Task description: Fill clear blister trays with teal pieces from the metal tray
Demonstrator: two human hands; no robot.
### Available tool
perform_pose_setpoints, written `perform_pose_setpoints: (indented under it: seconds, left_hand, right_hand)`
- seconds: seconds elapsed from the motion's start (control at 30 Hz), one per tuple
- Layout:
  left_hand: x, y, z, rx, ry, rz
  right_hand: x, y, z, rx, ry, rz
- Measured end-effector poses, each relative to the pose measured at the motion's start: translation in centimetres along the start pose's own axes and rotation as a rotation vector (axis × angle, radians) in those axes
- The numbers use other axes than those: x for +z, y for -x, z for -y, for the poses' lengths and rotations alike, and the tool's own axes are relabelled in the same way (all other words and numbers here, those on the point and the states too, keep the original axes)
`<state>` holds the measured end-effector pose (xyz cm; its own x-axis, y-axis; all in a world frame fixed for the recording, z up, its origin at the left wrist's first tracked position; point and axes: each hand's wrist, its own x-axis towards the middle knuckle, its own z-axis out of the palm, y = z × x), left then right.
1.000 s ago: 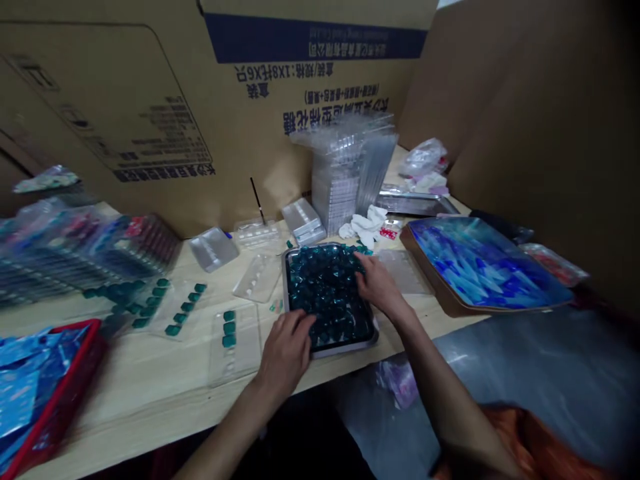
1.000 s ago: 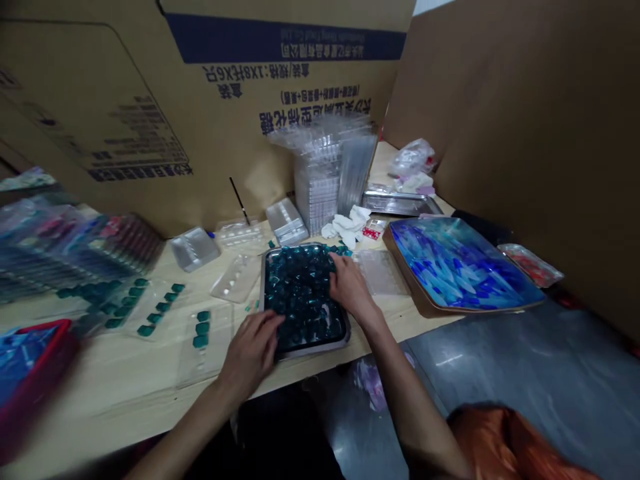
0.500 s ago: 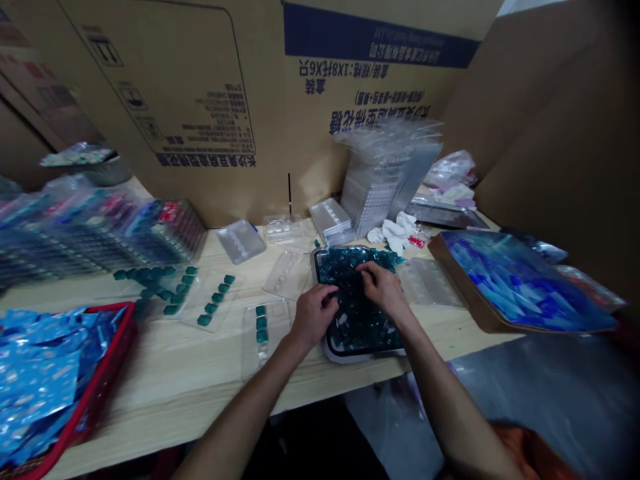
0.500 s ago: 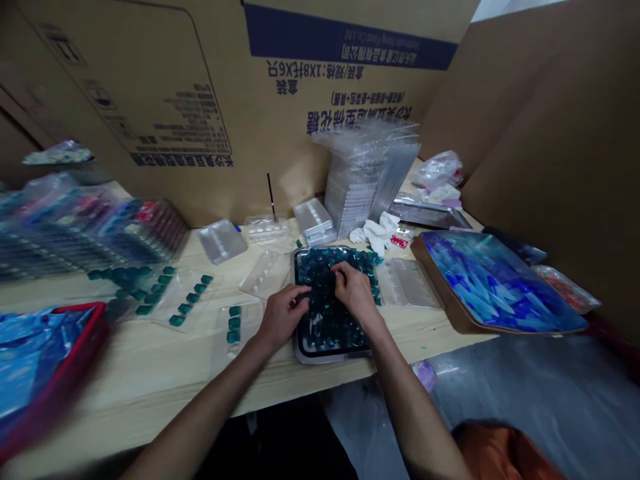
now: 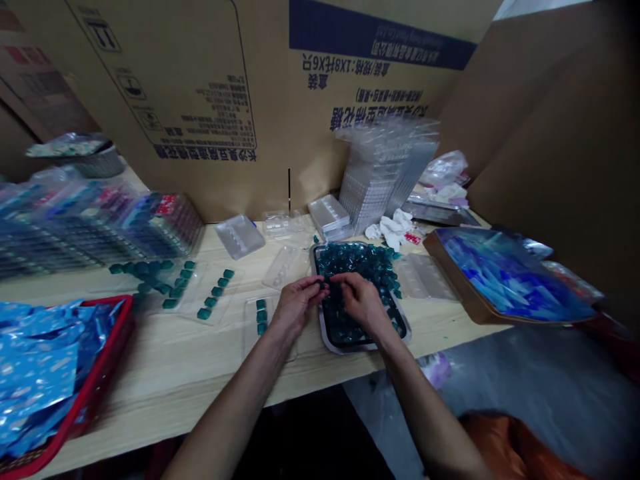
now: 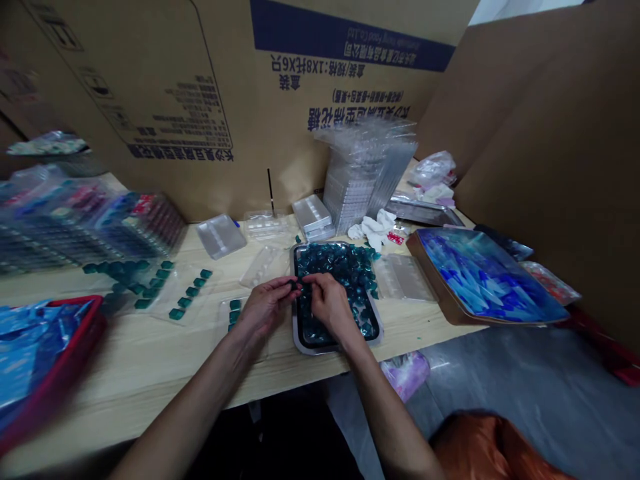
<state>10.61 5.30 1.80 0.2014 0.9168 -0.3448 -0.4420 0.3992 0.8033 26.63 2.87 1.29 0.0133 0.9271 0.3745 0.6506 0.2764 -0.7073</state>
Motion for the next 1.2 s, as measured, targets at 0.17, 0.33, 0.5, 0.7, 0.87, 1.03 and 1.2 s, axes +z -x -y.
perform_pose_setpoints:
  seconds: [0.17, 0.33, 0.5, 0.7, 0.87, 1.03, 1.2]
  left_hand:
    - [-1.1, 2.2, -0.4, 0.082, -0.020, -0.019]
    - [-2.8, 4.5, -1.0, 0.075, 0.044, -0.054]
    - [-4.0, 5.9, -1.2, 0.072, 0.085, -0.077]
    - [-4.7, 6.6, -0.7, 0.194, -0.074, -0.082]
    - [-5.4, 6.7, -0.2, 0.311, -0.371, -0.132]
    - [-6.0, 6.9, 0.0, 0.323, -0.517, -0.110]
    - [-5.6, 7.4, -0.2, 0.333, -0.334, -0.138]
  right_hand:
    - [1.6, 1.2, 2.6, -0.033, -0.085, 0.119]
    - [2.2, 1.8, 4.5, -0.037, -0.164, 0.166]
    - [3.0, 2.3, 5.8, -0.085, -0.170, 0.207]
    - [4.4, 2.5, 6.4, -0.095, -0.128, 0.233]
    - [4.8, 2.8, 7.1, -0.063, 0.013, 0.298]
    - [4.7, 3.0, 7.7, -0.118, 0.205, 0.420]
    - [5.2, 2.5, 7.4, -0.062, 0.194, 0.388]
